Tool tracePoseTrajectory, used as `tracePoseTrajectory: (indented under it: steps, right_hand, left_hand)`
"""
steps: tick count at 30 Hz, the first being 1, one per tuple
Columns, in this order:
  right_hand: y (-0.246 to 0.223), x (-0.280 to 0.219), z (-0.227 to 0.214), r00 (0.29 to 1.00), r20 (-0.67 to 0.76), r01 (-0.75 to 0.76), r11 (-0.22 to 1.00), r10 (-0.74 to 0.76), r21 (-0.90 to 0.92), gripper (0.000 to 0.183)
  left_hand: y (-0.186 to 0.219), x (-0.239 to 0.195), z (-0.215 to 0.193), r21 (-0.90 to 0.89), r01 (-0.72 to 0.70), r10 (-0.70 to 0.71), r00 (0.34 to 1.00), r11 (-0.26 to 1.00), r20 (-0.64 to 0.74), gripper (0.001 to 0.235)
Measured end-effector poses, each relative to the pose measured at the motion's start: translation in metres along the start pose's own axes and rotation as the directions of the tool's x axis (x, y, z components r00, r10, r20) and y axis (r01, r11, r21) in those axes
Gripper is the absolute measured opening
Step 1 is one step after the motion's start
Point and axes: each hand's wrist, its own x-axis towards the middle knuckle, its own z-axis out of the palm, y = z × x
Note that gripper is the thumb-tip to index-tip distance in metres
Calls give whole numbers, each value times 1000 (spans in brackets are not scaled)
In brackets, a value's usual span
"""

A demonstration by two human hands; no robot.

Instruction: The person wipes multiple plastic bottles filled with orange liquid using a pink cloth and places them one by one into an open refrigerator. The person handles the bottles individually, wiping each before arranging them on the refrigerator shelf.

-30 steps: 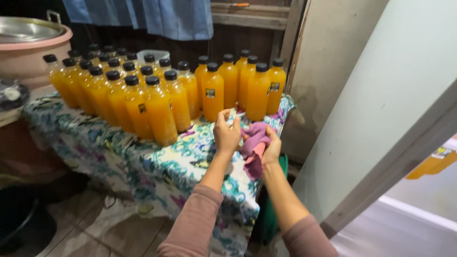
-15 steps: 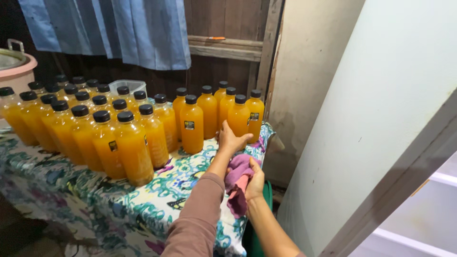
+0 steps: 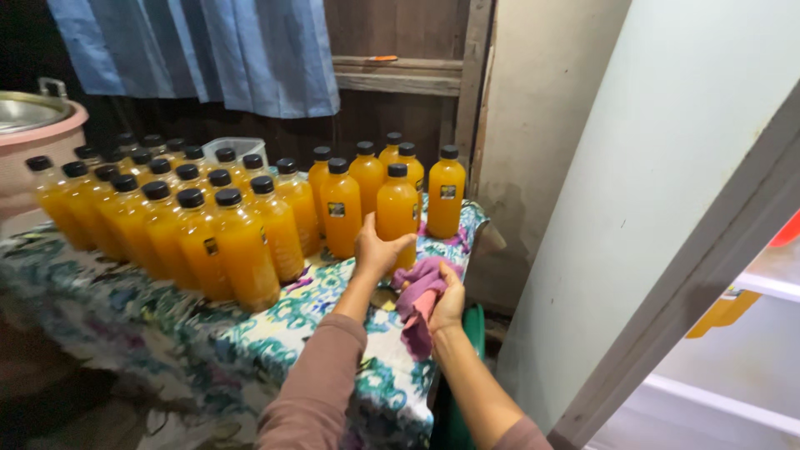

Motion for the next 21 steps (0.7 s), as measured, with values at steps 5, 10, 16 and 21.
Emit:
tracePoseTrajectory:
  steps: [5,10,16,21]
  right_hand:
    - [2,14,-10,992,6,125,991,-125,38,38]
    - [-1,-5,-3,942,268,201,979,-204,38,40]
    - [-42,-117,39,938,308,182,982,-159,-48,73]
    - [-42,-249,81,498,740,852,98,-451,-514,77]
  left_hand:
    - [15,-47,-49,-313,80,-74,997,946,31,86]
    - [47,-120,-78,-380,55,-22,996,923,90,81]
    - [103,-190,-94,-323,-281,287,958,904,-31,83]
    - [146,-246,-94,-393,-198,213,977,898,-5,81]
